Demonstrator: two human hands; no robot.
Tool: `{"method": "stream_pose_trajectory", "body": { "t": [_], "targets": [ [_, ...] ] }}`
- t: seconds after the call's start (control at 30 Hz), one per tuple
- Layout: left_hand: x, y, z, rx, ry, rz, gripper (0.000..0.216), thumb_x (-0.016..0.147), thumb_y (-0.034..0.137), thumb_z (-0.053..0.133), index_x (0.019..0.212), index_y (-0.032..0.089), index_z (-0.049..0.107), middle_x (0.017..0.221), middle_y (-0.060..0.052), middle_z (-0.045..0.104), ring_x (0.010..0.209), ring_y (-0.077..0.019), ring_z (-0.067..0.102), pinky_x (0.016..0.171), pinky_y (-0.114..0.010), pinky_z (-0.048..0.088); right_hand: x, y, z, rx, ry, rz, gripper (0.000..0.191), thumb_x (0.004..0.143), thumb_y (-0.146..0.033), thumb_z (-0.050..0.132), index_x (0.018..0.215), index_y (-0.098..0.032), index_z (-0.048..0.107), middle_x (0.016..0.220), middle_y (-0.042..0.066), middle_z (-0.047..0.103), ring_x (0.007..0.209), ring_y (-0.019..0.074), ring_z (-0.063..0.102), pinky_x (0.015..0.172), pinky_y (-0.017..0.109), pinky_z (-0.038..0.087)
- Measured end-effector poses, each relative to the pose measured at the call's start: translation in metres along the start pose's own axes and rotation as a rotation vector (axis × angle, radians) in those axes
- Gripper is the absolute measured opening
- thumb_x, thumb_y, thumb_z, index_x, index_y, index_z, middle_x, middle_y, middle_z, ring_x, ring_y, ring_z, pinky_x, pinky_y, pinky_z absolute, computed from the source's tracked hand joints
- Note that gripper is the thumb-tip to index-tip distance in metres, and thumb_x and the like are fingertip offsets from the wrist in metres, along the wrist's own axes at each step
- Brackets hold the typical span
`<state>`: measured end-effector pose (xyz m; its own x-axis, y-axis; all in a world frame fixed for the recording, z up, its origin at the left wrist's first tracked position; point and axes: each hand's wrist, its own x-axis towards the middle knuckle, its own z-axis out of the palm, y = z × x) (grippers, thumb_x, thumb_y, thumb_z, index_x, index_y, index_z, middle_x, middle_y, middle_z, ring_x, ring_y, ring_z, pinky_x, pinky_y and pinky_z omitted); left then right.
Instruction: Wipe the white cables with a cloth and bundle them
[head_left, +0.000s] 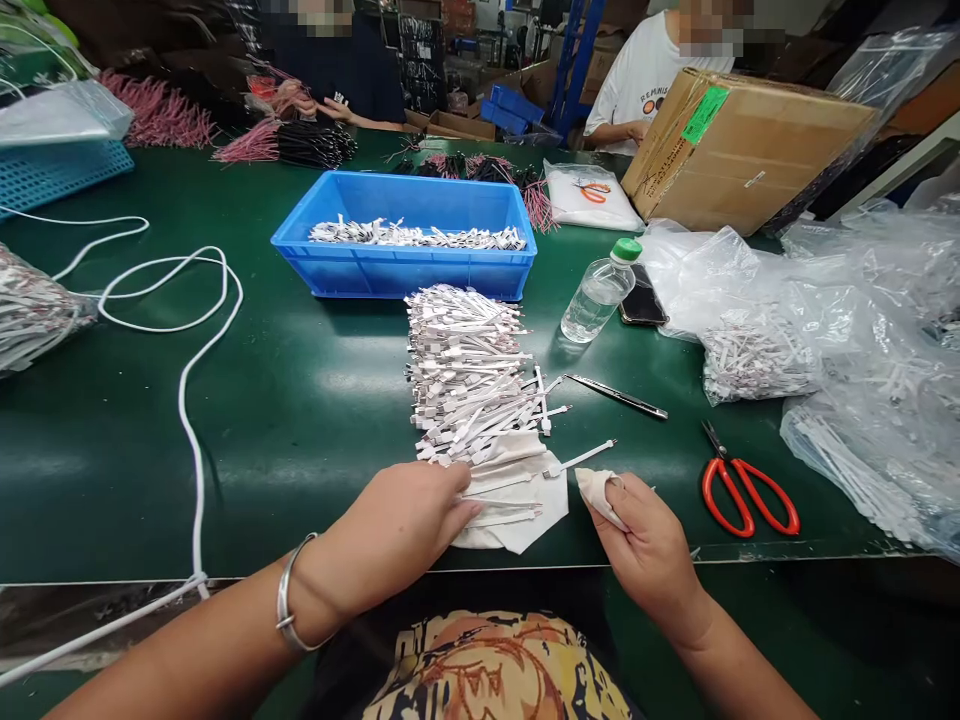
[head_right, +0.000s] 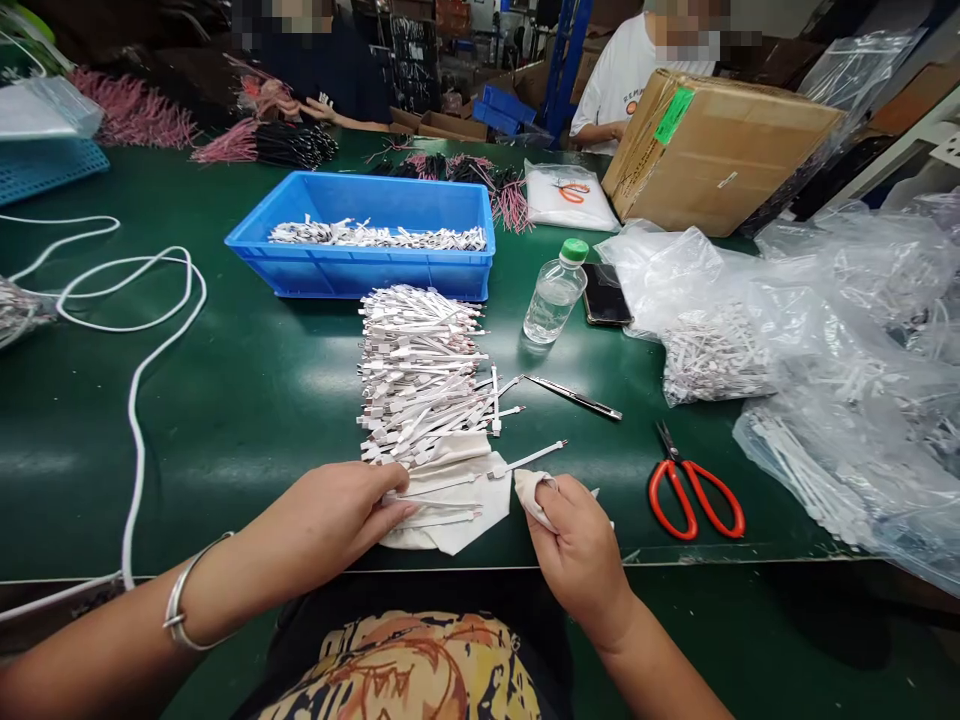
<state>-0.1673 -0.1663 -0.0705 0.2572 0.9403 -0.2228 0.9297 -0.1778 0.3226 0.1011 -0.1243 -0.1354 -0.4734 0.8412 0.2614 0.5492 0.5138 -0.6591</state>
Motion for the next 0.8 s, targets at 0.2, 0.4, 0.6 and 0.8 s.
{"method": "stream_pose_trajectory", "body": {
  "t": [0.2, 0.4, 0.6, 0.8],
  "targets": [
    [-0.002, 0.002, 0.002, 0.141, 0.076, -0.037, 0.023, 0.091, 0.040, 0.045, 0.084, 0.020, 0.054, 0.070, -0.003, 0.061, 0.064, -0.0211, 0.056, 0.055, -0.028, 0.033, 0.001, -0.001, 0.000, -0.003, 0.000, 0.003, 0.014, 0.091, -0.016, 0.046, 0.081, -0.021, 0.055, 0.075, 0.002, 0.047, 0.069, 0.0161, 0.047, 0.061, 0.029, 0.038],
    [-0.007, 0.014, 0.007, 0.224, 0.248, 0.029, 0.018, 0.091, 0.030, 0.047, 0.086, 0.018, 0.058, 0.079, -0.007, 0.059, 0.074, -0.0231, 0.052, 0.064, -0.035, 0.039, 0.003, -0.003, -0.002, -0.022, -0.026, 0.002, 0.015, 0.091, -0.014, 0.043, 0.086, -0.021, 0.056, 0.078, 0.003, 0.049, 0.071, 0.0167, 0.047, 0.063, 0.029, 0.039],
    [-0.006, 0.031, 0.041, 0.122, 0.284, 0.281, 0.028, 0.092, 0.029, 0.047, 0.114, 0.013, 0.053, 0.102, -0.010, 0.060, 0.093, -0.0250, 0.052, 0.078, -0.039, 0.041, 0.012, -0.019, -0.004, -0.164, -0.208, -0.192, 0.029, 0.089, -0.007, 0.033, 0.090, -0.018, 0.060, 0.087, 0.007, 0.052, 0.079, 0.0191, 0.045, 0.067, 0.032, 0.035],
    [-0.005, 0.030, 0.061, 0.047, 0.292, 0.280, 0.033, 0.093, 0.029, 0.043, 0.119, 0.011, 0.050, 0.108, -0.010, 0.058, 0.097, -0.0252, 0.051, 0.083, -0.041, 0.039, 0.026, -0.027, 0.009, -0.392, -0.326, -0.424, 0.022, 0.088, -0.011, 0.040, 0.080, -0.018, 0.059, 0.078, 0.006, 0.051, 0.072, 0.0202, 0.039, 0.062, 0.034, 0.028]
  ]
}}
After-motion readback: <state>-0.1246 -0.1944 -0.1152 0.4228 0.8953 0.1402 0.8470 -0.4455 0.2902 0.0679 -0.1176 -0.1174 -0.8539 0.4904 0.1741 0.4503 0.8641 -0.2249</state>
